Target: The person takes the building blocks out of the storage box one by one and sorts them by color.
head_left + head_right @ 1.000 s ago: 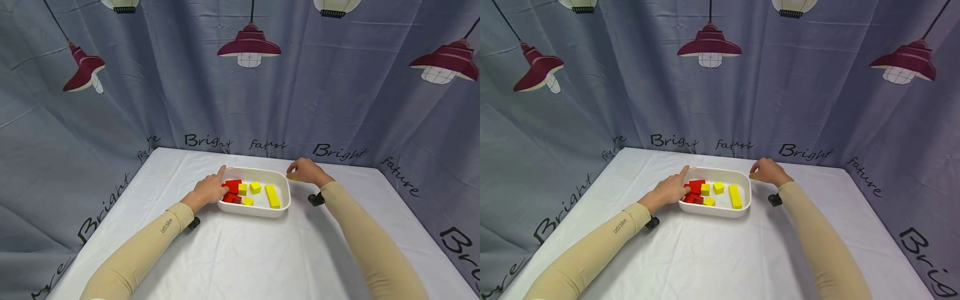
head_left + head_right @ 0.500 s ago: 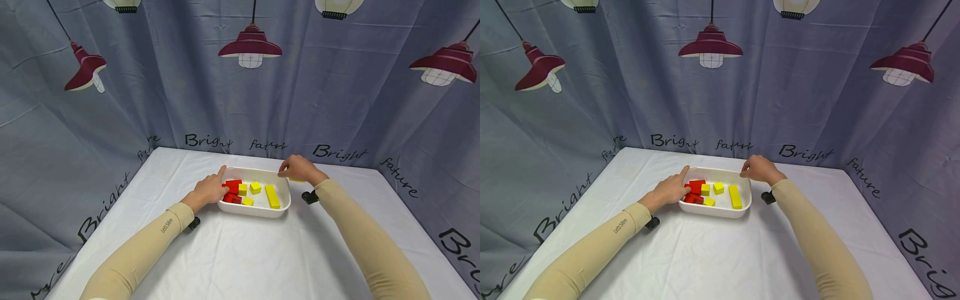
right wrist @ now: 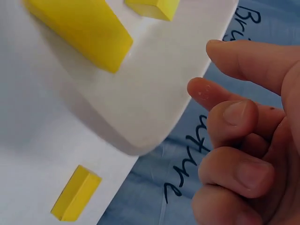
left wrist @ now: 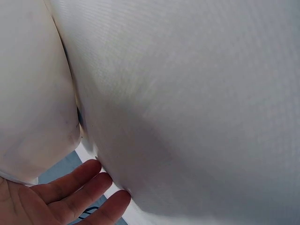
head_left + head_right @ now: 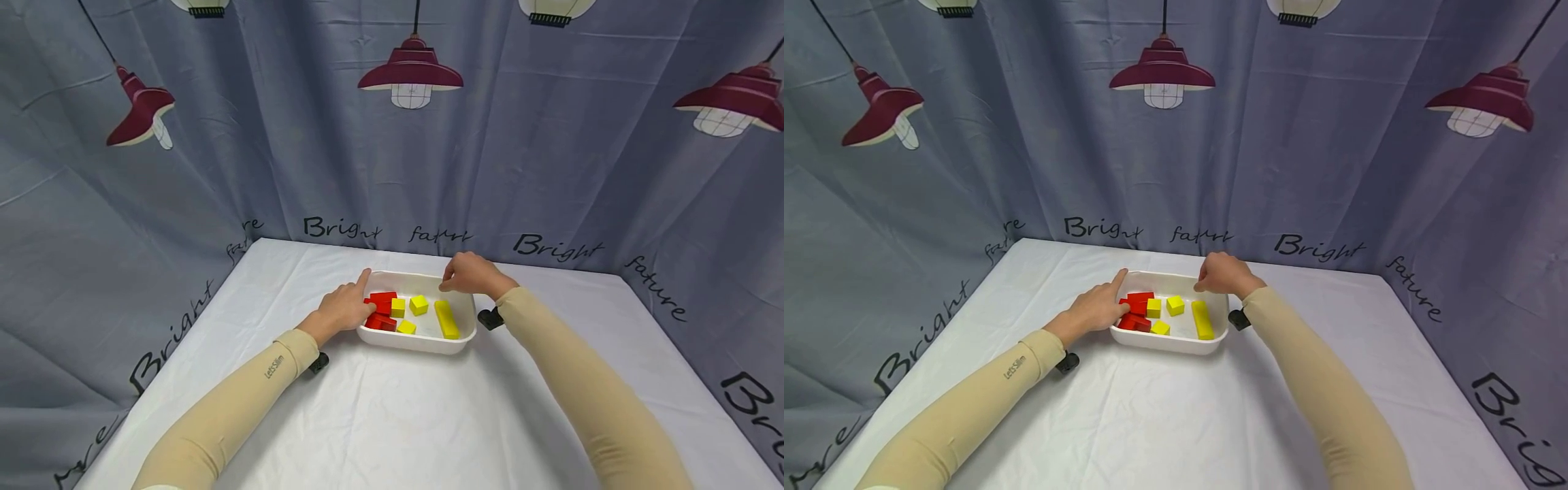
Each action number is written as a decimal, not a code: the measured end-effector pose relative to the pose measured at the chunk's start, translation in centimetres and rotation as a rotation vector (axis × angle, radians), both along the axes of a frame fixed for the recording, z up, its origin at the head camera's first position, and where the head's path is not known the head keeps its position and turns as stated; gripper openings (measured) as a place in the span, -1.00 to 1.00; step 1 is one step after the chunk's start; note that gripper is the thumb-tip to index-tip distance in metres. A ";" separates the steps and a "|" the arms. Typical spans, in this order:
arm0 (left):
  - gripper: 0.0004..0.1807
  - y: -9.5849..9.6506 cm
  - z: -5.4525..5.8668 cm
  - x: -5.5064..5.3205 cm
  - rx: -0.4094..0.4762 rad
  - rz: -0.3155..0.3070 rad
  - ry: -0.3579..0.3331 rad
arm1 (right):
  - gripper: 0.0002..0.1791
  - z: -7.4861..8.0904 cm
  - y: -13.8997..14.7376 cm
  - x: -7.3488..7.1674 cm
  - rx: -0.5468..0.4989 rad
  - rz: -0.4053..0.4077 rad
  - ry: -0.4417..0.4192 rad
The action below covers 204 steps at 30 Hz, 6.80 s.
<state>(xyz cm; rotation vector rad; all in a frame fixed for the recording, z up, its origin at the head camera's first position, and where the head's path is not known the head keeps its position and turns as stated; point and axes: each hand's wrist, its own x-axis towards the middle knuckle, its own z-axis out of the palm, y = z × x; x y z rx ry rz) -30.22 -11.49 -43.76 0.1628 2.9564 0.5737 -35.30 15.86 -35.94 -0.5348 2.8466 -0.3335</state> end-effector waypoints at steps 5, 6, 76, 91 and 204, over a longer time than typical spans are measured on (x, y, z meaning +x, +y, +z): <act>-0.13 0.0 0.1 0.0 -0.003 0.001 -0.001 | -0.76 -0.5 -0.8 -0.2 0.018 0.001 -0.011; -0.13 0.0 0.1 0.0 -0.003 0.003 0.000 | -0.75 -0.6 -0.9 -0.3 0.025 0.004 -0.020; -0.13 0.2 0.1 0.2 -0.012 0.013 -0.005 | -0.59 -2.0 -1.4 -0.8 0.173 -0.058 -0.115; -0.13 0.4 0.2 0.3 -0.007 0.013 -0.004 | -0.61 -3.4 -2.1 -0.9 0.187 -0.054 -0.120; -0.13 0.2 0.0 0.0 -0.020 0.025 -0.012 | -0.47 -0.2 11.1 1.2 -0.199 -0.228 0.009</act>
